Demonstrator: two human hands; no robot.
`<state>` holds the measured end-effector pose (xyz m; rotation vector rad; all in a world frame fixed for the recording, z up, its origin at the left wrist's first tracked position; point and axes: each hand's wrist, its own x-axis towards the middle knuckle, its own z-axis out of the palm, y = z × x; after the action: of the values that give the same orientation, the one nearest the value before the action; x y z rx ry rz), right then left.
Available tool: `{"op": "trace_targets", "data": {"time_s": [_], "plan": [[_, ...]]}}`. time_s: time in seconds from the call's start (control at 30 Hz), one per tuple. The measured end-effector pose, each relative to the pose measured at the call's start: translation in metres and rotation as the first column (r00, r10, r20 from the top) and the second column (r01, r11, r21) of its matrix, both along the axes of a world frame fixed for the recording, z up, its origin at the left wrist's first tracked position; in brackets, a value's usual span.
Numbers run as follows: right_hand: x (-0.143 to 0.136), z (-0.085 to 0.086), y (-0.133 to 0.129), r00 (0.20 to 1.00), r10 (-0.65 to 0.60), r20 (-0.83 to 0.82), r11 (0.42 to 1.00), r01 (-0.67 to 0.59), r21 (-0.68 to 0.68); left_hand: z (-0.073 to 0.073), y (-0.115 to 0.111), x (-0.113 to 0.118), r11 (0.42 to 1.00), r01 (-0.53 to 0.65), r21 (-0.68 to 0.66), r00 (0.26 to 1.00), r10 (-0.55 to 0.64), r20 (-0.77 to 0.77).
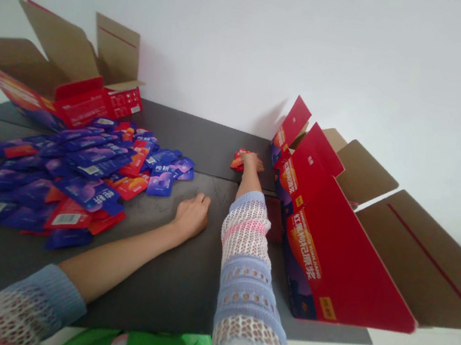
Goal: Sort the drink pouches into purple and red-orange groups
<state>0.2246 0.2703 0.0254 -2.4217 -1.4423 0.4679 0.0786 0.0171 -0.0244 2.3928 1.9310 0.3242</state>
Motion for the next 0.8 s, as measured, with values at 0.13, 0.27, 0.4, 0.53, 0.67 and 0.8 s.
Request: {"op": "trace_targets", "data": {"time_s": [0.13,0.27,0.4,0.53,0.67,0.8], "plan": [[-0.009,-0.013,-0.002,0.994,-0.094,0.053,0.994,0.09,0.066,0.0,0.004,0.0,0.999,-0.032,-0.007,0.999,0.032,0.024],[-0.018,-0.017,-0.004,0.992,-0.086,0.089,0.993,0.077,0.094,0.001,0.005,0.0,0.999,-0.034,-0.012,0.999,0.034,0.04],[-0.034,-0.016,-0.006,0.989,0.068,0.13,0.997,-0.073,0.032,0.002,0.003,0.001,0.999,-0.043,-0.02,0.998,0.044,0.043],[-0.052,-0.027,-0.014,0.965,0.188,0.184,0.981,-0.175,-0.086,0.003,0.002,0.002,0.999,-0.052,0.01,0.998,0.052,0.031],[-0.058,-0.04,-0.016,0.954,0.151,0.259,0.988,-0.14,-0.059,0.002,0.001,0.002,0.998,-0.065,0.016,0.998,0.065,0.025],[-0.049,-0.041,-0.014,0.941,0.197,0.274,0.98,-0.184,-0.074,0.001,0.001,0.002,0.997,-0.08,0.015,0.996,0.08,0.028]]}}
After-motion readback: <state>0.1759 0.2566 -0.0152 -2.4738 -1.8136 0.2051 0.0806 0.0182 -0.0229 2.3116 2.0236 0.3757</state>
